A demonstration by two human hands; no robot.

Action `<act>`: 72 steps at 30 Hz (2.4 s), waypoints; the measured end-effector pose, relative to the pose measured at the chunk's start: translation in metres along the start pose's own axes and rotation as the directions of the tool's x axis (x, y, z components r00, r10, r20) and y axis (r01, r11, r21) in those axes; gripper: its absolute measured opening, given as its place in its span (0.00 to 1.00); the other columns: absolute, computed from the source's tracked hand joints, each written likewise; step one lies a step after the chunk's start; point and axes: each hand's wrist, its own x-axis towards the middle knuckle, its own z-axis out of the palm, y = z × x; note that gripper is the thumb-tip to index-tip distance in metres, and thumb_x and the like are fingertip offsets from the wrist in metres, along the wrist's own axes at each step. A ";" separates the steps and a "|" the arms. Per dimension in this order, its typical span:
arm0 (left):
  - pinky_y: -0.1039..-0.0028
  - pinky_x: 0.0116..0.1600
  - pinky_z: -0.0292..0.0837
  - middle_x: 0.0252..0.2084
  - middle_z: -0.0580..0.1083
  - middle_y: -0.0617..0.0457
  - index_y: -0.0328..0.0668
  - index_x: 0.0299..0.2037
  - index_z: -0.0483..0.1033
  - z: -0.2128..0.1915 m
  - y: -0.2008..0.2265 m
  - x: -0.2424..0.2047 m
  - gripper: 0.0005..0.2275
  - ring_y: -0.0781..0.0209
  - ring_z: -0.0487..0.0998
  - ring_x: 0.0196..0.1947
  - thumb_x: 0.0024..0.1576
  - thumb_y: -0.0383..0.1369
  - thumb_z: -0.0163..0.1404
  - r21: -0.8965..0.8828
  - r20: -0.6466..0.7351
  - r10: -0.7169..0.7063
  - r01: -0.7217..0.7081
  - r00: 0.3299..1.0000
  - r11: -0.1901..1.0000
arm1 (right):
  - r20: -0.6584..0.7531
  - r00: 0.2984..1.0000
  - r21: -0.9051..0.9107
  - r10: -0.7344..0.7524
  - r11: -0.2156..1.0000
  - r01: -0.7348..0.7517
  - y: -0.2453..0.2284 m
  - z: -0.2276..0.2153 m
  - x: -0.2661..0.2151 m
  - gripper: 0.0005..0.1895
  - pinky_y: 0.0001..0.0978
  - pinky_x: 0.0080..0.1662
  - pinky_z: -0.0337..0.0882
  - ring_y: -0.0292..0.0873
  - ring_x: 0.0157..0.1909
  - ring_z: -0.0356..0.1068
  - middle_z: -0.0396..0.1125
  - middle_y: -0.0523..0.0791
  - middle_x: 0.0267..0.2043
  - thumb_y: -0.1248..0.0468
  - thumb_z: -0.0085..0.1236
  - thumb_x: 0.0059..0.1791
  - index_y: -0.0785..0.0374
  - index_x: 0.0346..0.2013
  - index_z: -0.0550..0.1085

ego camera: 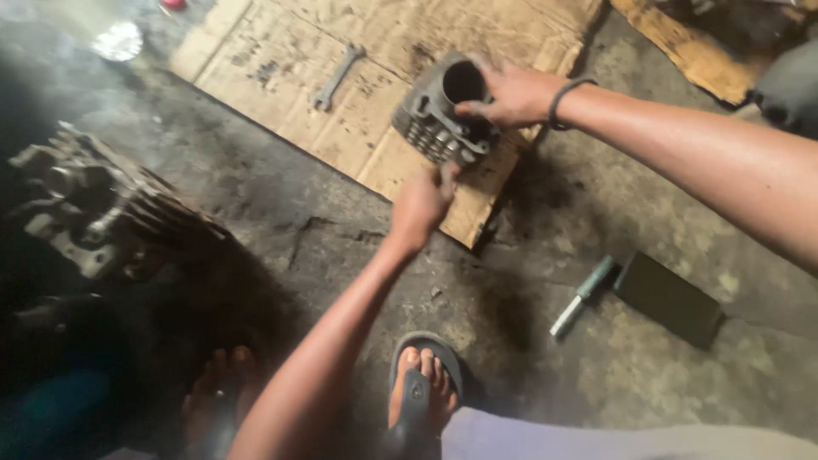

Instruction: The person scrapes the surface of an engine cylinder block with a small metal blade and then wipes the part by hand. They continue to use the blade to clean the block, occasionally repositioning it on the cardboard.

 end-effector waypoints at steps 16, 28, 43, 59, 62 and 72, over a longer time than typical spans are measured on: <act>0.48 0.41 0.72 0.32 0.78 0.35 0.35 0.38 0.79 -0.044 -0.008 -0.008 0.14 0.33 0.79 0.33 0.64 0.40 0.49 0.050 -0.222 -0.038 0.050 0.974 0.998 | -0.055 0.992 0.137 0.110 0.985 -0.102 -0.034 0.004 -0.006 0.56 0.55 0.56 0.72 0.71 0.53 0.71 0.68 0.71 0.50 0.30 0.49 0.49 0.75 0.69 0.50; 0.57 0.42 0.78 0.49 0.78 0.53 0.42 0.37 0.83 -0.027 -0.068 0.018 0.13 0.48 0.85 0.34 0.52 0.28 0.42 -0.094 0.064 -0.027 0.033 0.998 0.995 | -0.011 0.993 0.063 0.114 0.992 -0.113 -0.035 0.006 -0.004 0.60 0.53 0.52 0.75 0.70 0.50 0.73 0.68 0.72 0.48 0.30 0.46 0.49 0.80 0.71 0.43; 0.48 0.35 0.71 0.29 0.77 0.34 0.42 0.35 0.81 -0.064 -0.016 0.001 0.08 0.33 0.79 0.32 0.50 0.35 0.54 0.143 -0.149 0.128 -0.106 0.981 0.984 | -0.161 0.986 0.045 0.036 0.999 -0.029 -0.031 0.000 -0.011 0.50 0.55 0.48 0.74 0.69 0.45 0.73 0.70 0.69 0.41 0.31 0.48 0.51 0.79 0.60 0.59; 0.49 0.33 0.69 0.25 0.74 0.36 0.42 0.40 0.76 -0.039 -0.017 -0.028 0.06 0.35 0.76 0.26 0.59 0.33 0.47 0.142 0.190 0.252 -0.280 0.949 0.949 | 0.151 0.965 -0.035 -0.215 0.974 0.223 -0.026 -0.026 0.056 0.69 0.58 0.63 0.60 0.61 0.70 0.53 0.49 0.56 0.73 0.21 0.57 0.31 0.54 0.75 0.50; 0.47 0.34 0.66 0.26 0.74 0.35 0.37 0.41 0.73 -0.055 -0.019 -0.009 0.08 0.33 0.74 0.28 0.64 0.35 0.47 0.097 -0.008 0.098 -0.097 0.995 0.991 | 0.145 0.954 -0.084 -0.261 0.958 0.275 -0.036 -0.019 0.068 0.73 0.62 0.61 0.63 0.61 0.70 0.53 0.48 0.55 0.73 0.21 0.62 0.27 0.49 0.77 0.50; 0.50 0.35 0.71 0.31 0.76 0.38 0.42 0.39 0.76 -0.066 -0.027 0.023 0.06 0.36 0.78 0.31 0.61 0.32 0.47 0.274 -0.047 0.345 -0.320 0.938 0.907 | -0.174 0.890 -0.103 -0.422 0.907 0.409 -0.024 -0.001 0.061 0.43 0.53 0.56 0.70 0.57 0.57 0.69 0.69 0.54 0.55 0.27 0.27 0.54 0.54 0.63 0.70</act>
